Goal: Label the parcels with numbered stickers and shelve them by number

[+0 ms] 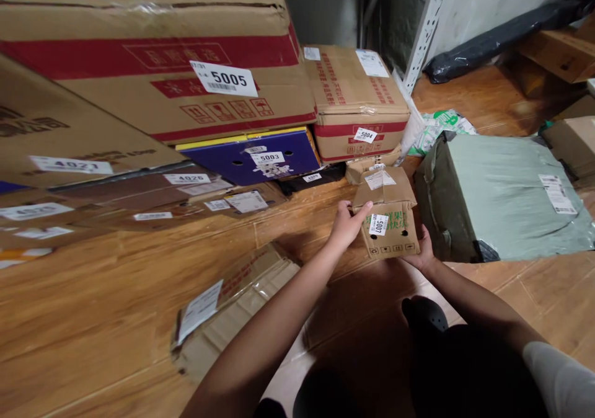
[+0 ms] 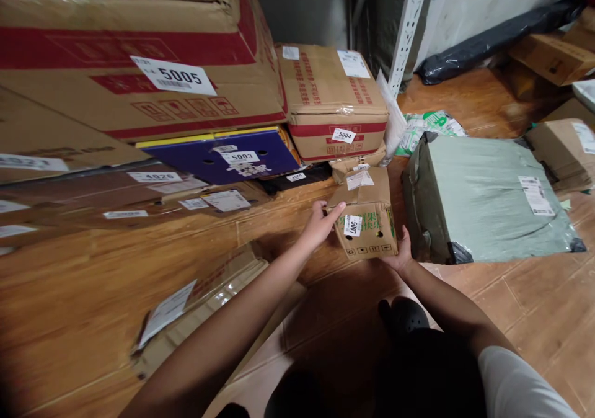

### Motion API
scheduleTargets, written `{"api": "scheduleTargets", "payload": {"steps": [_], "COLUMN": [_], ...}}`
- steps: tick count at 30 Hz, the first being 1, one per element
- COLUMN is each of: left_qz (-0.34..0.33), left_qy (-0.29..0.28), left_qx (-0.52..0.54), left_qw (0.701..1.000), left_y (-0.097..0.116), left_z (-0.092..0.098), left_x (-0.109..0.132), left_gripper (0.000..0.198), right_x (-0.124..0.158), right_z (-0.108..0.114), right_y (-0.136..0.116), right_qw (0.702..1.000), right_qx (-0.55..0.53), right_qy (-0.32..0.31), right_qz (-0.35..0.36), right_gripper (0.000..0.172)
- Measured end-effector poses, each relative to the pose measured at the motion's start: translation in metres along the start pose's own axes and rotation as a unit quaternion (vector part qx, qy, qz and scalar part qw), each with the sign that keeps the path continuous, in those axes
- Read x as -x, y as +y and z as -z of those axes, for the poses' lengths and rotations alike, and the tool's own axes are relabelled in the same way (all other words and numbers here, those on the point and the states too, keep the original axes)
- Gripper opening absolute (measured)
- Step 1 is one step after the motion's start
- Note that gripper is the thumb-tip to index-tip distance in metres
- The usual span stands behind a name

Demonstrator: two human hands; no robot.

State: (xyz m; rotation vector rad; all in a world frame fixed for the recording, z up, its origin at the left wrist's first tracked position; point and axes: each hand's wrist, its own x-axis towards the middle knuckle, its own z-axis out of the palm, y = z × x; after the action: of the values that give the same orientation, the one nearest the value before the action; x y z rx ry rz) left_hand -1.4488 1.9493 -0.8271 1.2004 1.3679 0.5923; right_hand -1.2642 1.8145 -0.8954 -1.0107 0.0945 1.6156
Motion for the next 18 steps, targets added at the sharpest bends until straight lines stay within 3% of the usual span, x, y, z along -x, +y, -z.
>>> {"api": "scheduleTargets", "payload": {"steps": [6,10,15,18], "left_qz": [0.003,-0.013,-0.138,-0.127], "left_qy": [-0.005,-0.002,-0.059,-0.105], "left_qx": [0.006,-0.004,-0.113,-0.154], "left_qw": [1.000,1.000,0.982,0.974], "left_y": [-0.002,-0.010,-0.051,-0.082], "left_z": [-0.004,-0.004,0.004,0.006], "left_x": [-0.001,0.014,0.064,0.090], "left_gripper": [0.055,0.060,0.057,0.073], "right_x": [0.000,-0.004,-0.001,0.005], "right_z": [-0.001,0.014,0.045,0.058], "right_y": [-0.002,0.002,0.028,0.046], "right_qw": [0.998,0.997,0.986,0.986], "right_qx": [-0.046,0.001,0.102,0.152], "right_qy": [0.014,-0.015,0.007,0.017], "right_qz": [-0.027,-0.080,-0.130,-0.070], "right_gripper": [0.066,0.062,0.062,0.057]}}
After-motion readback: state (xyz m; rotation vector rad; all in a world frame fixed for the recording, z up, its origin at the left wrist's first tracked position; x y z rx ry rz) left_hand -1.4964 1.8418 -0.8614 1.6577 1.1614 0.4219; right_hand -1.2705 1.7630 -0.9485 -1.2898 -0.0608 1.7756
